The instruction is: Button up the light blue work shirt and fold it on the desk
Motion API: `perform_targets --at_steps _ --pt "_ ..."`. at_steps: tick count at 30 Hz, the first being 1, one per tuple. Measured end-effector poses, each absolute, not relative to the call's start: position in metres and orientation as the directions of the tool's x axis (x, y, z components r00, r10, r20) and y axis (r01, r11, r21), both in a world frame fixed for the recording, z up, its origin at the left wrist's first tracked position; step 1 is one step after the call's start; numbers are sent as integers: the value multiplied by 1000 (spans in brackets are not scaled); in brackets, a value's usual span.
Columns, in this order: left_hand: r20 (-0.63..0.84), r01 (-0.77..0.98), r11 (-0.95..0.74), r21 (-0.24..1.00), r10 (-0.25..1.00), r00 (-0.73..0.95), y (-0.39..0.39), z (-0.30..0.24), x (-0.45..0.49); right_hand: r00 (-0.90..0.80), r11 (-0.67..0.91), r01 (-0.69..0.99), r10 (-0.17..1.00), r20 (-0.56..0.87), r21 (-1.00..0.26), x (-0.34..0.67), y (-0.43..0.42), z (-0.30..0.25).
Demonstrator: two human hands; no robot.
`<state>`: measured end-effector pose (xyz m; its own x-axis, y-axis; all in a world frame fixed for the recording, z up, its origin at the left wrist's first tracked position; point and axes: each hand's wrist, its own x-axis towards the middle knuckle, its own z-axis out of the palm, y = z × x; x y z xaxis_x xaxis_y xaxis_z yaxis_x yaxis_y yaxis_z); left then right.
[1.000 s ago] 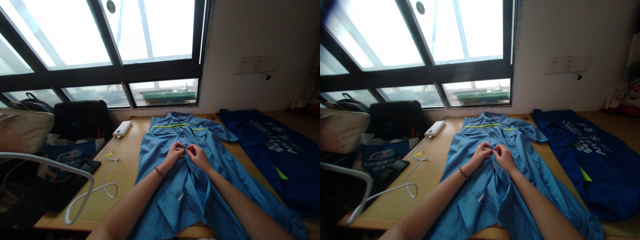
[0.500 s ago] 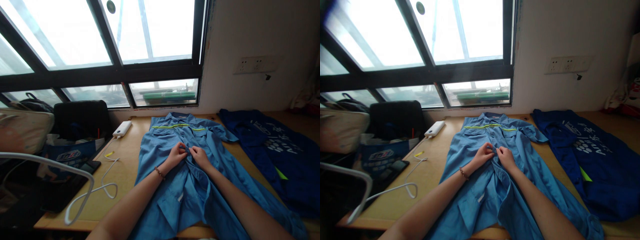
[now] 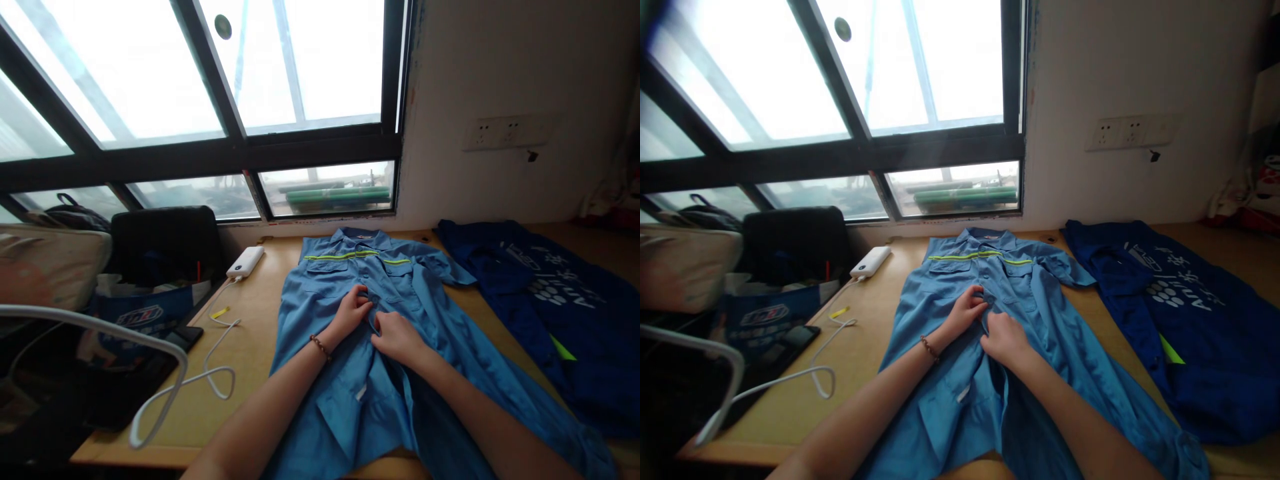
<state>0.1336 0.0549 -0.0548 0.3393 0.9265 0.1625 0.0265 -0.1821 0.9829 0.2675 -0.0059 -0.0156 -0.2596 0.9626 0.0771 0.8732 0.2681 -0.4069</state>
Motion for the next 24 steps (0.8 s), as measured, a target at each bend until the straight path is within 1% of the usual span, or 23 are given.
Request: perform_targets --at_steps 6,11,13,14,16,17,19,22,24 --pt "135 -11 -140 990 932 336 55 -55 134 -364 279 783 930 -46 -557 272 -8 -11" --pt "185 44 -205 978 942 281 56 -53 132 -486 252 660 861 -147 -708 279 -3 -7" --pt "207 81 -235 969 943 261 58 -52 131 -499 177 598 845 -191 -781 279 -2 -9" --pt "214 94 -244 965 944 250 59 -52 130 -468 100 564 857 -217 -820 278 -2 -12" --pt "223 116 -255 960 947 231 62 -52 129 -362 -97 447 890 -278 -889 278 -5 -18" --pt "225 122 -257 959 947 228 64 -52 129 -317 -185 359 898 -306 -915 278 -8 -21" --pt "228 129 -264 956 943 242 70 -52 128 -299 -303 157 893 -337 -940 281 -13 -27" --pt "227 128 -277 952 924 308 83 -49 128 -340 -388 -85 877 -340 -918 287 -13 -32" --pt "233 127 -292 948 907 350 93 -46 130 -319 -374 -190 898 -303 -908 288 -6 -33"
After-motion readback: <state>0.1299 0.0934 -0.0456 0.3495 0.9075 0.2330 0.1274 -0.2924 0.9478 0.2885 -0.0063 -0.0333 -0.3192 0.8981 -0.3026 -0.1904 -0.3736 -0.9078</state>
